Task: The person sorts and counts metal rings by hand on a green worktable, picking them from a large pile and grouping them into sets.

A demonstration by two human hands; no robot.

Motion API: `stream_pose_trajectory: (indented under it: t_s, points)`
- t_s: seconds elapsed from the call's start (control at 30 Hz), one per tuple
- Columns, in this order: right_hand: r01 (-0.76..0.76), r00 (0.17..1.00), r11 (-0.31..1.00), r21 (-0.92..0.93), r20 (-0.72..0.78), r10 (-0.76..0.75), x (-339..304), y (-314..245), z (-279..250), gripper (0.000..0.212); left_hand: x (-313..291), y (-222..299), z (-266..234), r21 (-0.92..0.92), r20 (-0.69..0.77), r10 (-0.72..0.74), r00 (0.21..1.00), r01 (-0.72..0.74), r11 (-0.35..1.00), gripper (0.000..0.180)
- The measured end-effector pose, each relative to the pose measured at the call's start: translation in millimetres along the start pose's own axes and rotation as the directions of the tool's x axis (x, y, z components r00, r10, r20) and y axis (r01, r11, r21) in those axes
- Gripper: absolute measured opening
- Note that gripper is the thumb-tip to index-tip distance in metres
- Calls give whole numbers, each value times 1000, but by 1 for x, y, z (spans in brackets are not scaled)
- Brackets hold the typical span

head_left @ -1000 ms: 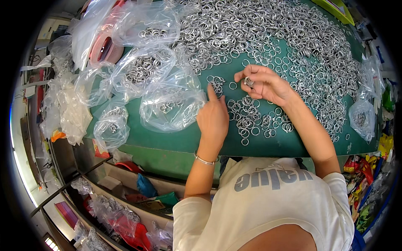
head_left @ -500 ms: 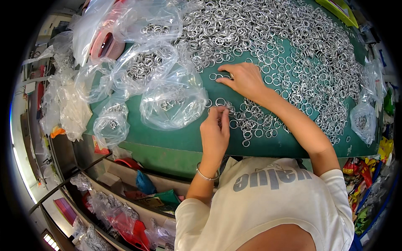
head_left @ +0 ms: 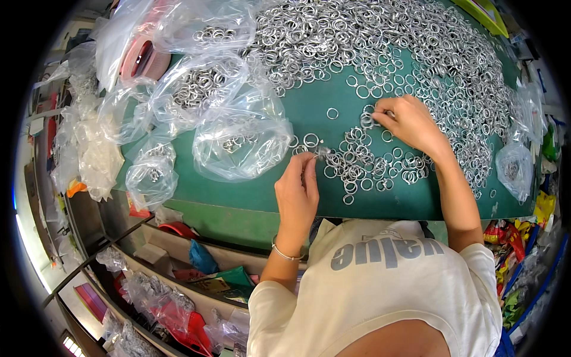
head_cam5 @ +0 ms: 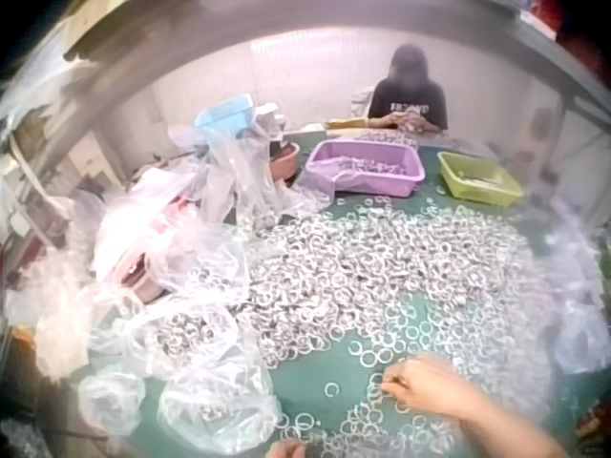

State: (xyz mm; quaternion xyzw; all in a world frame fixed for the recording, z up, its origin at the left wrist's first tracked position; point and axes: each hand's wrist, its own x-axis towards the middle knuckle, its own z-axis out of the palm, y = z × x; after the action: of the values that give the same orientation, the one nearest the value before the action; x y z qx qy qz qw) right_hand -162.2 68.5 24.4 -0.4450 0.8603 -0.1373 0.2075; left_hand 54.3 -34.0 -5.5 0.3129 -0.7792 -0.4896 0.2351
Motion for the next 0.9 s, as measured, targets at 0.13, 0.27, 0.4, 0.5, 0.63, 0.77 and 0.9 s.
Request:
stream_pose_trajectory:
  t_s: [0.13,0.27,0.4,0.5,0.63,0.77,0.9]
  points:
    - [-79,952,994,-78,-301,52,-16,1,5,20,-6,6,-5,18,119,0,993,-2,1000,12]
    - [60,982,970,237,-189,-14,-19,-14,13,28,-16,1,-7,150,345,80,935,-139,979,20]
    - [342,931,922,182,-197,-307,-26,-33,42,20,-19,-3,-10,209,233,21,972,-72,975,18]
    - [469,878,881,-58,-77,-473,-36,-27,53,18,-19,-6,-14,339,86,-59,995,26,941,12]
    - [374,893,902,-215,-177,-413,-46,4,49,13,-19,-6,-12,329,6,-87,996,80,941,7]
    - [195,905,970,-148,-354,-236,-46,12,34,9,-16,-10,1,396,-36,-80,996,88,914,16]
    - [155,948,973,170,-303,-98,-44,-14,40,8,-18,-14,2,404,38,-7,999,-9,915,26]
